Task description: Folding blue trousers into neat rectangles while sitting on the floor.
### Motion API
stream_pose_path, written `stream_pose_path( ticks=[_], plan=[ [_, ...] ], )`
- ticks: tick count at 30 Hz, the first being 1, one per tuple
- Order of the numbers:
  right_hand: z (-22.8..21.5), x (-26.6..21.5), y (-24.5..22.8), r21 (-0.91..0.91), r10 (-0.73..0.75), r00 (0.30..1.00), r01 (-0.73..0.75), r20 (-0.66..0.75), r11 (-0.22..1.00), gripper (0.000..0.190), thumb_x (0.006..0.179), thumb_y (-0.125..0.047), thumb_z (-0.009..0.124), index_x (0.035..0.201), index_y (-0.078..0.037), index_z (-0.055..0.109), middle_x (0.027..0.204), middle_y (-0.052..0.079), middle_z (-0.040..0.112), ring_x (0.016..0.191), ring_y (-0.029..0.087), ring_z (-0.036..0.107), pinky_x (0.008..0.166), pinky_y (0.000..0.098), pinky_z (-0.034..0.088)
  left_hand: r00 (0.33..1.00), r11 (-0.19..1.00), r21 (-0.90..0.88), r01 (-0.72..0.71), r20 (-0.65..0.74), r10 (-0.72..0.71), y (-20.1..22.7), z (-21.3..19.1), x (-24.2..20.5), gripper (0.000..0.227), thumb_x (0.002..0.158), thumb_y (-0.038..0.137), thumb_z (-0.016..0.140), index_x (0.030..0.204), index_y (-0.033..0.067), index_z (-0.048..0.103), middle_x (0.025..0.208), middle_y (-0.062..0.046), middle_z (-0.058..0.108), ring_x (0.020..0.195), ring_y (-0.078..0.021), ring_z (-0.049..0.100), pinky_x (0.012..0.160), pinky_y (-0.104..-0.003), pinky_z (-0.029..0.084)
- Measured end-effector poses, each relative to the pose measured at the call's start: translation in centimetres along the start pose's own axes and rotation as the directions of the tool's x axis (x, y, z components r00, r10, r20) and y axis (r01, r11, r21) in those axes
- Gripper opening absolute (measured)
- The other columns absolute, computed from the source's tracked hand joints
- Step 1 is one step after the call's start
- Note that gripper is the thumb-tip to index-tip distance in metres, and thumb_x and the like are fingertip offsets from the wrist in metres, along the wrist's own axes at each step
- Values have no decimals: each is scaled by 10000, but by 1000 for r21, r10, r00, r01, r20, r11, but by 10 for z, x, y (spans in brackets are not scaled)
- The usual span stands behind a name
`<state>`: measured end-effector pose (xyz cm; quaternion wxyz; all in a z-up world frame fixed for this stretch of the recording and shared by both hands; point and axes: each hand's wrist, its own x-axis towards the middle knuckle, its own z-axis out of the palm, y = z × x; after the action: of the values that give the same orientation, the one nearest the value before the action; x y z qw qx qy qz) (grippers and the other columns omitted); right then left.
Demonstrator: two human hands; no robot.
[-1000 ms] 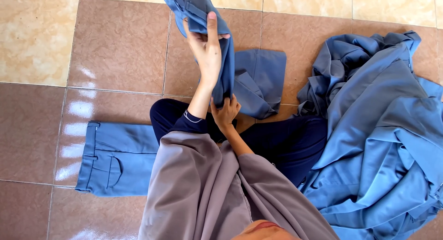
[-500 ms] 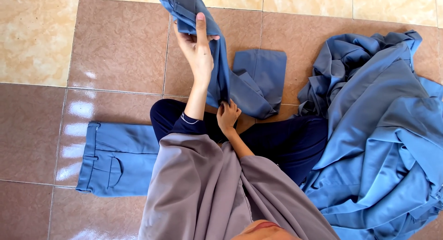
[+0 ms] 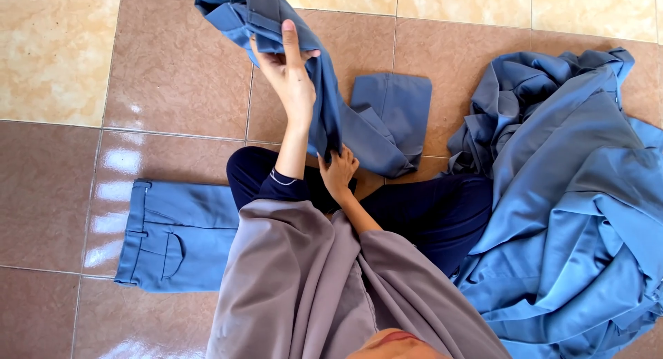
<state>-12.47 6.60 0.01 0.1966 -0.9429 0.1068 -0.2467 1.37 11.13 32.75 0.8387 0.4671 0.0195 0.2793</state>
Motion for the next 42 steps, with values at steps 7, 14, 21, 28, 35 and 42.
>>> stream_pose_path(
  ticks=[7,14,21,28,35,42],
  plan=[
    [24,10,99,434,-4,991,-54,131,899,277,978,-248,683,806,-30,678,1028,179,667,1013,360,591,951,456,452,984,987,-29,158,-75,-160,-21,-34,47,397,912,266,740,1224,72,589,937,-28,610,727,-112,570,542,-282,619],
    [-80,212,243,195,109,980,-76,-164,978,150,837,-59,653,705,-105,600,649,77,614,587,271,560,564,479,411,964,964,8,266,-22,-266,-89,-101,103,311,867,267,797,1062,87,635,952,-9,636,773,-101,598,522,-253,527],
    [-271,274,102,-166,-278,577,241,-768,956,116,840,-133,555,828,-17,560,1108,137,663,936,348,613,899,486,416,971,963,-257,-81,196,134,-97,-142,114,333,1048,94,710,1342,70,554,1305,-149,658,1186,-257,632,1027,-417,518],
    [-58,122,204,-223,-468,838,418,-281,881,242,779,-228,822,902,-135,635,1146,75,724,1143,216,655,1029,538,346,798,993,37,112,-599,-67,-189,-267,87,239,755,180,691,967,82,641,1013,-100,530,975,-288,483,904,-470,359],
    [-9,68,210,-193,-161,987,161,17,968,234,773,-169,799,966,-176,667,1112,-18,692,1119,170,634,961,409,399,824,169,816,553,-565,34,-182,-251,19,833,892,315,677,1453,-155,280,1433,-420,401,1352,-491,427,1151,-604,240],
    [-18,70,198,-182,-206,975,188,-87,965,229,786,-190,763,997,-224,680,1201,-73,659,1228,157,538,1002,400,332,568,333,634,-698,774,-282,-262,-258,-78,360,870,450,685,1177,268,641,1110,2,710,821,-270,740,755,-402,583]
  ],
)
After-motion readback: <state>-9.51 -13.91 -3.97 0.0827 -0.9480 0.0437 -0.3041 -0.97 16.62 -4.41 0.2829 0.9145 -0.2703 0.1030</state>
